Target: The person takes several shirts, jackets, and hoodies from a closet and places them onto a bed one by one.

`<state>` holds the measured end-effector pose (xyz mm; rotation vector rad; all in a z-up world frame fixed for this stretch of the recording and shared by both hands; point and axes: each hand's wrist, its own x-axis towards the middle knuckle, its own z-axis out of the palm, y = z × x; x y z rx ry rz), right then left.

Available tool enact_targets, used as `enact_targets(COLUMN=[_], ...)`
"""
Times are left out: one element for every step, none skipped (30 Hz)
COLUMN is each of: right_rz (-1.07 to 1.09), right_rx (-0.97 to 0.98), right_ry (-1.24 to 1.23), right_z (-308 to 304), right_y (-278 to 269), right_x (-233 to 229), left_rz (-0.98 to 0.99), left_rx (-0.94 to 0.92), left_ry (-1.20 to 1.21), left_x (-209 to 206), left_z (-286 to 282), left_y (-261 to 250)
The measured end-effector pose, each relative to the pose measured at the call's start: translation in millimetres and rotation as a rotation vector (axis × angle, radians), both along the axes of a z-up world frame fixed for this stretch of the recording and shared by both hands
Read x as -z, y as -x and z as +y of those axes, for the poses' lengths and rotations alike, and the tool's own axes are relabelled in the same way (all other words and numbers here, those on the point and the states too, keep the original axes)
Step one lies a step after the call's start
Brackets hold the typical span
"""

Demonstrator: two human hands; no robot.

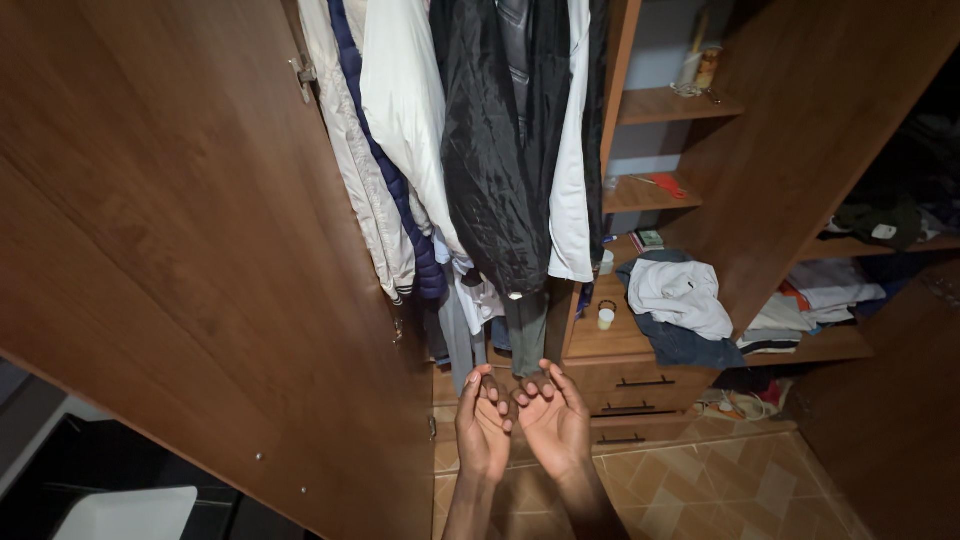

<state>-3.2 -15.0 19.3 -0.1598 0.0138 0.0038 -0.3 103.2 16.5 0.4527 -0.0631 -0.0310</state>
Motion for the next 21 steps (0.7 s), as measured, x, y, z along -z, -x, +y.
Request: enact_targets(right_rz=[-0.002, -0.006, -0.011, -0.013, -0.003, 0.008, 0.005, 0.005, 0.005, 0.004, -0.001, -0.007, -0.009, 0.021, 0.05, 0.044, -0.022, -0.092, -0.103, -0.121, -0.139], right_rx=[0.001, 0.003, 0.005, 0.004, 0.012, 0.023, 0.026, 0.032, 0.037, 0.041, 0.036, 0.028, 0.029, 0.018, 0.007, 0.009, 0.007, 0.0, -0.001, -0.025, -0.048], right_ry=[-0.001, -0.002, -0.003, -0.003, 0.004, 0.011, 0.01, 0.039, 0.068, 0.07, 0.06, 0.051, 0.052, 0.057, 0.062, 0.067, 0.099, 0.135, 0.143, 0.16, 0.176], right_z=[1.8, 3.1, 4.3, 5.7, 6.6, 7.3, 8.0, 8.2, 8.5, 8.4, 8.4, 8.3, 7.2, 5.5, 3.8, 2.0, 2.1, 0.6, -1.6, -1.5, -2.3], right_y=[-0.8, -0.6, -0.4, -0.6, -0.1, 0.7, 1.7, 3.2, 3.9, 4.3, 4.1, 2.7, 0.4, -3.8, -8.0, -13.9, -19.7, -27.3, -32.6, -38.1, -46.0], right_x=[-1.4, -2.0, -2.3, -2.9, -3.2, -2.9, -2.2, -1.3, -0.2, 1.6, 3.6, 5.2, 6.5, 7.5, 8.5, 8.6, 8.6, 7.1, 4.7, 0.3, -6.2], left_rz=[-0.002, 0.022, 0.045, 0.043, 0.036, 0.029, 0.026, 0.02, 0.014, 0.013, 0.026, 0.04, 0.038, 0.02, 0.001, -0.005, -0.054, -0.108, -0.118, -0.103, -0.088], left_rx=[0.001, -0.006, -0.014, -0.014, -0.017, -0.015, -0.012, -0.013, -0.014, -0.011, -0.002, 0.005, 0.006, 0.008, 0.01, 0.013, -0.005, -0.028, -0.031, -0.041, -0.051], left_ry=[-0.001, 0.007, 0.015, 0.014, 0.027, 0.039, 0.038, 0.034, 0.03, 0.031, 0.041, 0.052, 0.053, 0.051, 0.049, 0.053, -0.004, -0.057, -0.049, -0.101, -0.153], left_x=[-1.3, -1.1, -0.4, 0.3, 1.7, 3.8, 6.2, 8.8, 11.4, 14.3, 16.7, 18.1, 18.7, 18.1, 16.4, 13.7, 10.5, 5.9, 1.0, -4.9, -12.1], left_z=[1.3, 2.2, 3.0, 4.5, 5.9, 6.8, 7.7, 7.9, 8.0, 6.9, 5.7, 5.0, 4.0, 2.7, 1.3, -0.5, -0.8, -3.0, -6.0, -6.9, -9.1], left_y=[-1.0, -1.0, -1.2, -2.2, -2.8, -3.7, -4.7, -5.4, -6.4, -7.5, -8.7, -9.7, -10.3, -12.0, -14.0, -16.7, -18.6, -24.3, -29.0, -32.1, -38.0])
